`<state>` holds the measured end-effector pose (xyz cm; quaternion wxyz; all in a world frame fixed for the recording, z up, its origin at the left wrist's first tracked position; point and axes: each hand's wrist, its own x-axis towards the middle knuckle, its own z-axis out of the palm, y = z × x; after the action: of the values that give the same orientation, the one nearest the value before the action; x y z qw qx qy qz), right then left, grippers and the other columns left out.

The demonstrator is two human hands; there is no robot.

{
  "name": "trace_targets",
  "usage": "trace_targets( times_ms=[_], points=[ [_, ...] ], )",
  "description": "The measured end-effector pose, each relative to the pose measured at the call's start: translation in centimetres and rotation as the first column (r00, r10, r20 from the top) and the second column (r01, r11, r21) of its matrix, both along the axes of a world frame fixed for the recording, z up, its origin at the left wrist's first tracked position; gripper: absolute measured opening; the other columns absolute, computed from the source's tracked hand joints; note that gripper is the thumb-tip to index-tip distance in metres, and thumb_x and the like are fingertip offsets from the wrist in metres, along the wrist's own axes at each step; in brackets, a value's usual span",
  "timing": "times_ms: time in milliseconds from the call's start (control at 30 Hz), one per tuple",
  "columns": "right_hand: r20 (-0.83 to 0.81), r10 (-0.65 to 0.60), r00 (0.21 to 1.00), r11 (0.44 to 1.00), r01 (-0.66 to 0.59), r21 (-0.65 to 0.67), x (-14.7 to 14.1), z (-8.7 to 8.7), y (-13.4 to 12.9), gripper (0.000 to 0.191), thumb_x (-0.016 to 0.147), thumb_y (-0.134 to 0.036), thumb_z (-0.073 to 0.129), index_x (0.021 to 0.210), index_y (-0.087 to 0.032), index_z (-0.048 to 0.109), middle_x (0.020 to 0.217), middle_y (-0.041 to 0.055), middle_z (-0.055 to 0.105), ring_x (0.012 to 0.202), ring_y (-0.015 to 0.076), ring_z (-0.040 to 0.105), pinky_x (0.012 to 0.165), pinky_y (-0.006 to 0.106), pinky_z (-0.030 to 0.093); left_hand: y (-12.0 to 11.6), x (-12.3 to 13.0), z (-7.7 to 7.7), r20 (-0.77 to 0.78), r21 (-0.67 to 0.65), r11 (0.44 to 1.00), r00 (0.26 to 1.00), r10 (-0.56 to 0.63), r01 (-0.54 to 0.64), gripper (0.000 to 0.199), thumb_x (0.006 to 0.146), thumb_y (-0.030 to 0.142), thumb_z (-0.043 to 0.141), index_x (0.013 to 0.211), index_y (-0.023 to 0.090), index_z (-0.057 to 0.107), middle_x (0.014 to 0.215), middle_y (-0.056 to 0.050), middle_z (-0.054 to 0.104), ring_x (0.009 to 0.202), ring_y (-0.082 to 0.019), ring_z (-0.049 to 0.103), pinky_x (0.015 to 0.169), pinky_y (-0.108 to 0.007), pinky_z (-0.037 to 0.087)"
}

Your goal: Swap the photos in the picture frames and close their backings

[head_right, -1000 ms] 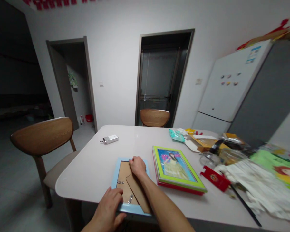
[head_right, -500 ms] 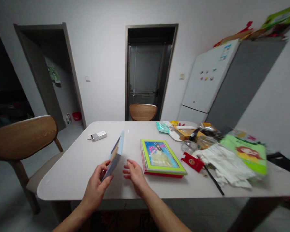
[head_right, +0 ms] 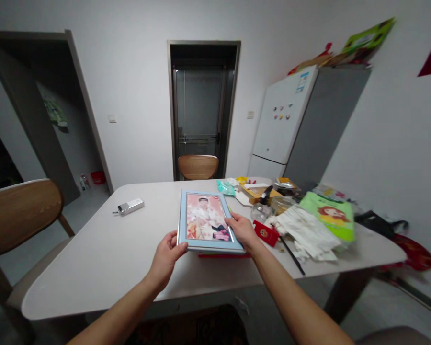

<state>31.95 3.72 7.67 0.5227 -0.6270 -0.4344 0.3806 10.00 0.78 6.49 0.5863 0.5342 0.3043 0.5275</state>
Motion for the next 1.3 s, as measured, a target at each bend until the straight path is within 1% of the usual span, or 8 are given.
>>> trace_targets(
  times_ms=[67,167,267,367,500,700,1033,1300],
  points=[
    [0.146,-0.051,0.988,0.998,0.055,-0.024,3.0,-0.8,0.9,0.035,0.066,-0.021,0.053,0.1,-0.013,0.058,0.076,0.0032,0.067,0.061,0.0148,0.059,0.059,0.025,0.045,0.7,2.0,-1.3,-0.168,0.042,0.999,0.986,0.011,-0.004,0.029,0.069,0.017,0.053,0.096,0.012,0.045,0.097,-0.011,0.062,0.09,-0.019,0.058,0.08,-0.032,0.044],
    [0.207,-0.098,0.973,0.993,0.108,-0.041,5.6,-2.2,1.9,0.033,0.061,-0.021,0.058,0.093,-0.012,0.062,0.082,0.0054,0.067,0.071,0.0173,0.06,0.068,0.027,0.045,1.5,4.0,-2.7,-0.375,0.104,0.992,0.921,0.105,-0.071,0.03,0.067,0.015,0.054,0.097,0.014,0.047,0.1,-0.01,0.061,0.094,-0.02,0.056,0.084,-0.034,0.041],
    [0.204,-0.109,0.973,0.992,0.12,-0.045,6.7,-3.2,2.5,0.034,0.06,-0.023,0.061,0.092,-0.011,0.063,0.091,0.0079,0.065,0.081,0.0189,0.059,0.074,0.028,0.044,1.9,4.7,-3.3,-0.428,0.132,0.985,0.89,0.159,-0.112,0.035,0.066,0.016,0.055,0.1,0.016,0.048,0.105,-0.009,0.058,0.1,-0.021,0.051,0.09,-0.036,0.035],
    [0.192,-0.095,0.977,0.993,0.106,-0.049,7.1,-4.2,2.1,0.035,0.063,-0.03,0.059,0.092,-0.012,0.062,0.101,0.0094,0.061,0.089,0.0189,0.057,0.078,0.028,0.042,1.7,4.7,-3.6,-0.447,0.16,0.985,0.884,0.136,-0.07,0.048,0.065,0.015,0.055,0.111,0.017,0.041,0.111,-0.008,0.055,0.103,-0.019,0.049,0.091,-0.033,0.035],
    [0.005,0.049,0.999,0.991,-0.048,-0.126,6.7,-5.3,0.3,0.036,0.067,-0.036,0.052,0.094,-0.014,0.061,0.092,0.0085,0.065,0.076,0.0184,0.06,0.063,0.027,0.046,1.3,4.5,-4.4,-0.475,0.109,0.994,0.879,0.037,0.016,0.063,0.06,0.012,0.058,0.118,0.017,0.032,0.115,-0.007,0.053,0.104,-0.019,0.049,0.089,-0.031,0.036],
    [-0.085,0.157,0.984,0.984,-0.163,-0.066,2.2,-5.2,0.4,0.041,0.066,-0.031,0.051,0.105,-0.016,0.055,0.093,0.0046,0.064,0.074,0.0172,0.06,0.06,0.024,0.045,2.9,2.3,-5.6,-0.566,0.132,0.988,0.812,0.146,-0.086,0.06,0.06,0.004,0.048,0.117,0.019,0.036,0.107,-0.003,0.058,0.094,-0.016,0.054,0.082,-0.025,0.04],
    [-0.088,0.287,0.954,0.956,-0.291,-0.034,-9.6,-5.3,8.5,0.036,0.068,-0.018,0.041,0.1,-0.012,0.055,0.078,0.0034,0.066,0.068,0.0153,0.06,0.057,0.022,0.043,9.1,-7.4,-5.7,-0.647,0.136,0.903,0.654,0.392,-0.407,0.053,0.06,0.003,0.043,0.11,0.019,0.046,0.102,-0.004,0.061,0.097,-0.02,0.054,0.082,-0.027,0.039],
    [-0.019,0.276,0.961,0.961,-0.276,-0.023,-11.5,-5.0,11.5,0.032,0.068,-0.02,0.039,0.091,-0.012,0.059,0.071,0.0022,0.065,0.06,0.0129,0.057,0.053,0.02,0.041,10.5,-9.0,-6.1,-0.585,0.125,0.872,0.675,0.449,-0.472,0.047,0.058,0.002,0.046,0.101,0.019,0.051,0.092,-0.004,0.064,0.089,-0.02,0.057,0.076,-0.028,0.042]
  ],
)
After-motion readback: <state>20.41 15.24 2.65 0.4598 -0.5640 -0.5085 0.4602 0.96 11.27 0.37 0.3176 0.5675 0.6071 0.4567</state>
